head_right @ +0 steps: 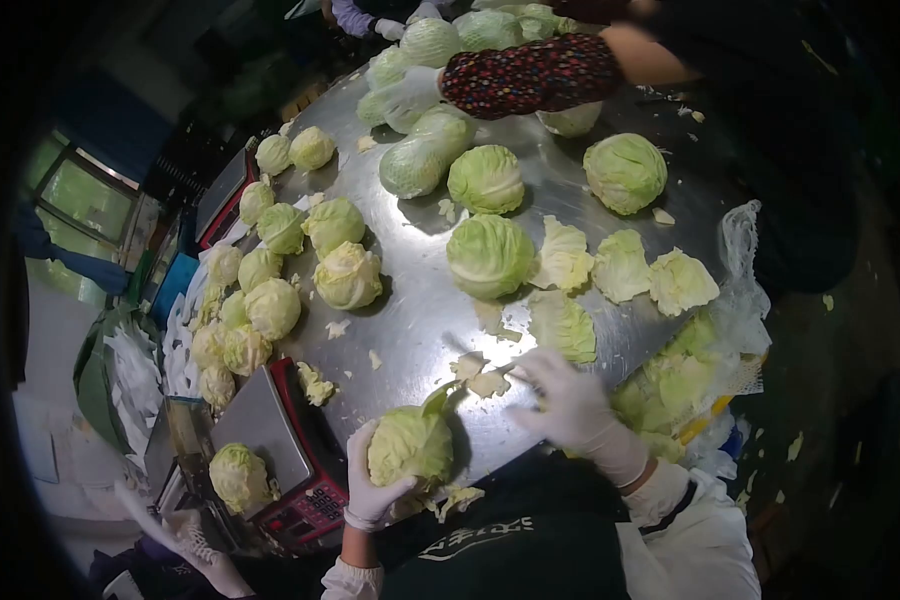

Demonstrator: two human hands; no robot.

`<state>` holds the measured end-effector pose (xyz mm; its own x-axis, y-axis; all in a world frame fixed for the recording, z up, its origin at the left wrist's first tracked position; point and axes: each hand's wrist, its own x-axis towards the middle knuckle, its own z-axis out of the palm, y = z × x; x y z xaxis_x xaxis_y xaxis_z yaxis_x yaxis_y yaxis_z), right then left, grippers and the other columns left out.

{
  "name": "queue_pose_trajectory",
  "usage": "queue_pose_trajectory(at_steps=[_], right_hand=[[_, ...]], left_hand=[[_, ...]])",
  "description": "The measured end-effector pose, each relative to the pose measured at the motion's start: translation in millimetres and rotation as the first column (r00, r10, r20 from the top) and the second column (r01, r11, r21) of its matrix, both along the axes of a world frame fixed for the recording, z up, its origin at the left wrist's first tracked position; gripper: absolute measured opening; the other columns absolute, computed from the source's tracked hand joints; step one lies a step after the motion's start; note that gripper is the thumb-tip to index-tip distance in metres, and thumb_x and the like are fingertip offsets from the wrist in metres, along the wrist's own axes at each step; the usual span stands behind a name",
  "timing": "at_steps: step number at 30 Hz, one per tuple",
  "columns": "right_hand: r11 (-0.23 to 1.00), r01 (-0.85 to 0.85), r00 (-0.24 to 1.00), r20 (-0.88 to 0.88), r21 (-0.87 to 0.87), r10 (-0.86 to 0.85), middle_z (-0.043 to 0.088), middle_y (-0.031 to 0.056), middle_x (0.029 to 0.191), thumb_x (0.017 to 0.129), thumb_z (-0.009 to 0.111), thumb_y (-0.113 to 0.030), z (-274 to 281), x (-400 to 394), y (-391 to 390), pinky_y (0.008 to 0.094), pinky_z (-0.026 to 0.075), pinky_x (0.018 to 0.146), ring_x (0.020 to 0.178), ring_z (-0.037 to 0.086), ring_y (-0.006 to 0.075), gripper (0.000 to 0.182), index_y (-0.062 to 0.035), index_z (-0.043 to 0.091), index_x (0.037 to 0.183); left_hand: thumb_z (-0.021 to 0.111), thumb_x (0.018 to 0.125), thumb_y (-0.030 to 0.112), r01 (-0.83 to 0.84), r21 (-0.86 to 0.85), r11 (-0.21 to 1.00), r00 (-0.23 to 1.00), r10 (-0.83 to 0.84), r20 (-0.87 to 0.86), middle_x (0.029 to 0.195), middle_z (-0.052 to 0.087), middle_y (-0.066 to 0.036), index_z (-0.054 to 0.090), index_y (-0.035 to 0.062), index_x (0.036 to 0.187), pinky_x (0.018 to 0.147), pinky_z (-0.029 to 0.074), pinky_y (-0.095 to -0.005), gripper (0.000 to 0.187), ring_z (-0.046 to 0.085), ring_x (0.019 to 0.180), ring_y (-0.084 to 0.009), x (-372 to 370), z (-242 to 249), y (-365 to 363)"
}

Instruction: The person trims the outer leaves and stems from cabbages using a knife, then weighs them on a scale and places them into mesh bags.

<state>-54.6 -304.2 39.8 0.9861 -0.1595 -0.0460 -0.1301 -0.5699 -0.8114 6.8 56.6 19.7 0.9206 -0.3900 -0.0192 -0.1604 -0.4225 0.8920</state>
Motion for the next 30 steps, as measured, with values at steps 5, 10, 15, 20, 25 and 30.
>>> queue_pose_trajectory(at_steps=[5, 10, 15, 20, 25, 30], right_hand=[[0.934, -0.353, 0.929, 0.137, 0.050, 0.343, 0.052, 0.0112, 0.147, 0.082, 0.079, -0.041, -20, 31, 82, 0.0369, 0.056, 0.090, 0.102, 0.070, 0.0272, 0.067, -0.0143, 0.058, 0.140], [0.915, -0.304, 0.952, 0.118, 0.267, 0.282, 0.068, 0.0113, 0.102, 0.085, 0.071, -0.024, -65, 40, 67, 0.0346, 0.055, 0.074, 0.081, 0.068, 0.0226, 0.037, -0.0087, 0.069, 0.118], [0.959, 0.243, 0.970, -0.062, 0.144, -0.236, 0.067, 0.0099, 0.076, 0.084, 0.071, -0.012, -93, 0, -5, 0.0326, 0.054, 0.067, 0.068, 0.065, 0.0180, 0.017, -0.0019, 0.071, 0.098], [0.965, 0.169, 0.986, -0.017, 0.201, -0.169, 0.070, 0.0114, 0.097, 0.084, 0.074, -0.014, -65, -23, -14, 0.0297, 0.055, 0.071, 0.077, 0.067, 0.0173, 0.033, -0.0027, 0.070, 0.114], [0.949, -0.274, 0.939, 0.256, 0.157, 0.229, 0.056, 0.0176, 0.141, 0.086, 0.079, -0.036, -17, -27, 59, 0.0398, 0.056, 0.088, 0.098, 0.069, 0.0271, 0.077, -0.0082, 0.047, 0.150], [0.952, -0.199, 0.979, 0.090, 0.231, 0.182, 0.055, 0.0173, 0.142, 0.089, 0.075, -0.040, -25, -16, 72, 0.0394, 0.054, 0.094, 0.108, 0.066, 0.0313, 0.074, -0.0093, 0.047, 0.150]], left_hand=[[0.095, 0.063, 0.044, 0.149, 0.202, 0.968, 0.969, -0.184, 0.165, 0.137, 0.049, -0.019, 0.049, 0.0001, 0.144, 0.113, 0.037, -0.0475, 0.103, 0.046, 0.131, -0.0375, 0, 10, -19], [0.095, 0.064, 0.044, 0.092, 0.055, 0.994, 0.990, -0.097, 0.105, 0.140, 0.049, -0.020, 0.047, -0.0004, 0.147, 0.114, 0.038, -0.0471, 0.106, 0.048, 0.132, -0.0348, 3, -13, -1], [0.080, 0.084, 0.047, -0.428, -0.573, 0.699, 0.771, -0.050, -0.635, 0.155, 0.043, -0.021, 0.036, -0.0006, 0.153, 0.115, 0.043, -0.0466, 0.095, 0.047, 0.141, -0.0352, -3, 0, -9], [0.044, 0.092, 0.077, -0.643, -0.558, 0.525, 0.436, -0.349, -0.830, 0.163, 0.033, -0.019, 0.028, 0.0202, 0.161, 0.101, 0.041, -0.0786, 0.091, 0.040, 0.143, -0.0471, -23, -7, -21], [0.043, 0.093, 0.079, -0.836, -0.438, 0.329, 0.179, -0.592, -0.786, 0.161, 0.035, -0.020, 0.028, 0.0179, 0.161, 0.100, 0.048, -0.0707, 0.093, 0.044, 0.140, -0.0478, -53, -3, -39], [0.058, 0.096, 0.062, -0.507, -0.462, 0.728, 0.507, -0.182, -0.843, 0.150, 0.042, -0.025, 0.029, 0.0060, 0.157, 0.106, 0.050, -0.0525, 0.087, 0.053, 0.131, -0.0442, -59, -14, -38]])
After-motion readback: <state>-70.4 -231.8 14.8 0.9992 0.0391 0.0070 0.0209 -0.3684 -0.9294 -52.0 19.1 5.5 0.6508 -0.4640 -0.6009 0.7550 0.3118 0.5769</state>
